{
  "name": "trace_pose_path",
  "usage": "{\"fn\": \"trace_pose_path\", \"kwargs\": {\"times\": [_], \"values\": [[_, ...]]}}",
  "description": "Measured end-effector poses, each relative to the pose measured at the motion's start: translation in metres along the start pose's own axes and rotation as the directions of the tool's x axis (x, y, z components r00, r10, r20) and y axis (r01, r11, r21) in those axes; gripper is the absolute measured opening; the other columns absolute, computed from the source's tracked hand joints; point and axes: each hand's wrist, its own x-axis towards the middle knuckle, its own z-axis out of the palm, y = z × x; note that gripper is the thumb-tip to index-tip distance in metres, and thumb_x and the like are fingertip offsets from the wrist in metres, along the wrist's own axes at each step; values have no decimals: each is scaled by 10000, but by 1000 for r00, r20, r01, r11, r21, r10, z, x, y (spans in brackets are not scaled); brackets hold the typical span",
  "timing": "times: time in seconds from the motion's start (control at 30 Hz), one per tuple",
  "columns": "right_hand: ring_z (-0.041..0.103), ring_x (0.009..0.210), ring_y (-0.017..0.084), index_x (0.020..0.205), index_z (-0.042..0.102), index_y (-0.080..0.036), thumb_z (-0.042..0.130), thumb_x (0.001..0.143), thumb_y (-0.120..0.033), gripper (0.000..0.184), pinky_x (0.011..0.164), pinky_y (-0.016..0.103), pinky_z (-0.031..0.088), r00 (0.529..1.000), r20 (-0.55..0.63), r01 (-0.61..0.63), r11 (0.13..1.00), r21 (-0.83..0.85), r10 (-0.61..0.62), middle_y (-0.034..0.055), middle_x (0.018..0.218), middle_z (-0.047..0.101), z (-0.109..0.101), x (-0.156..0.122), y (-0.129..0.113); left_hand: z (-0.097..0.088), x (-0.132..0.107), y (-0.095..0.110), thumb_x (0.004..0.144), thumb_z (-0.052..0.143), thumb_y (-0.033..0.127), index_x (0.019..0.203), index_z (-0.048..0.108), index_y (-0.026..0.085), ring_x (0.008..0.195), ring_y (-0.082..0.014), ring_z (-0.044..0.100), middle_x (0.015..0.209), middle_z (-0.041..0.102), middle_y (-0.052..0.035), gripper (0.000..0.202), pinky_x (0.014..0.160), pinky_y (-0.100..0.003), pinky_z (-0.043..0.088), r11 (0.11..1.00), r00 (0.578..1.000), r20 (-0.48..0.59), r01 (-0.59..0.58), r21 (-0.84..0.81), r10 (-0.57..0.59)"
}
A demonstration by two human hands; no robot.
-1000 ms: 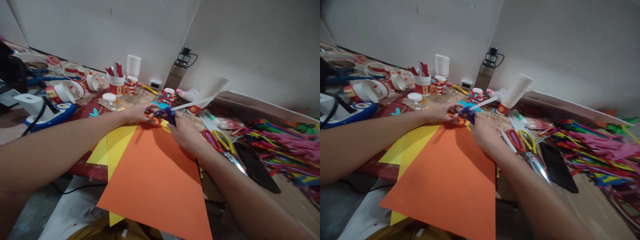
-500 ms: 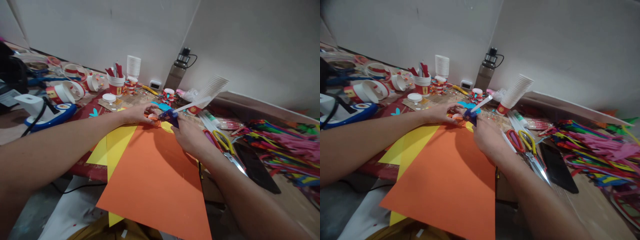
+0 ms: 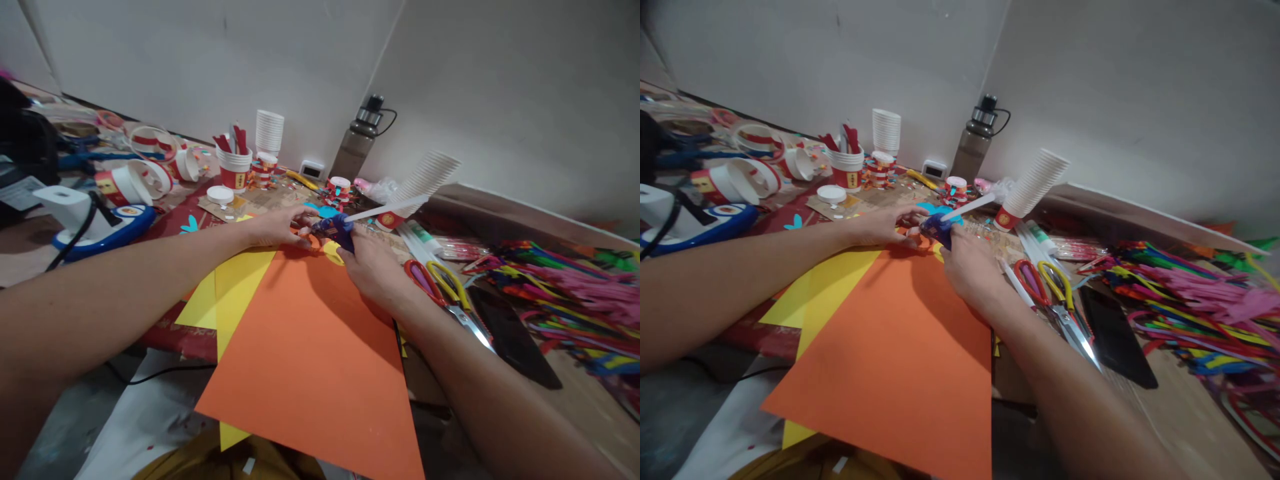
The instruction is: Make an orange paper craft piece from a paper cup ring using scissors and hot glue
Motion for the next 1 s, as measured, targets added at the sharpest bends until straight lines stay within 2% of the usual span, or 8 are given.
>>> {"fn": "trace_pose_path", "kwargs": {"times": [0.2, 0.37, 0.53, 0.77, 1.0], "values": [[639, 1004, 306, 1100, 559, -149, 454, 926, -296, 251, 822, 385, 467, 1000, 17, -17, 1000, -12, 17, 164, 1135, 669, -2, -1, 0, -3, 0, 0, 684, 765, 405, 1347, 475, 215, 1115, -230, 599, 1178, 647, -85, 748, 979, -379, 438, 998, 996, 60, 60, 10, -61], [608, 1089, 293, 1147, 550, -163, 448, 925, -270, 266, 895, 383, 445, 1000, -9, 6, 1000, -6, -6, 150, 1176, 658, -4, -5, 3, -4, 0, -1, 685, 765, 418, 1374, 450, 215, 1130, -239, 598, 1188, 652, -90, 784, 991, -384, 429, 998, 996, 67, 57, 22, -58], [604, 1079, 303, 1130, 559, -160, 466, 911, -271, 262, 890, 389, 438, 1000, -29, 7, 999, -39, -8, 158, 1171, 657, -7, -11, 4, -3, 1, -2, 701, 754, 382, 1383, 439, 205, 1156, -234, 592, 1211, 651, -100, 772, 1004, -377, 424, 999, 996, 80, 48, -21, -46], [632, 993, 297, 1120, 555, -142, 449, 923, -289, 268, 802, 369, 457, 1000, -8, -27, 999, 33, 27, 165, 1135, 663, -2, -6, -4, -3, -1, 0, 695, 756, 386, 1344, 477, 210, 1152, -236, 588, 1198, 647, -83, 728, 1002, -372, 436, 996, 996, 42, 75, 51, -77], [618, 1059, 296, 1154, 564, -141, 465, 917, -285, 294, 853, 377, 456, 1000, -2, -21, 996, 92, 22, 158, 1167, 658, 3, -2, -5, -2, 0, 2, 679, 766, 368, 1349, 469, 197, 1074, -222, 618, 1151, 664, -93, 753, 960, -375, 450, 997, 995, 62, 76, -28, -74]]}}
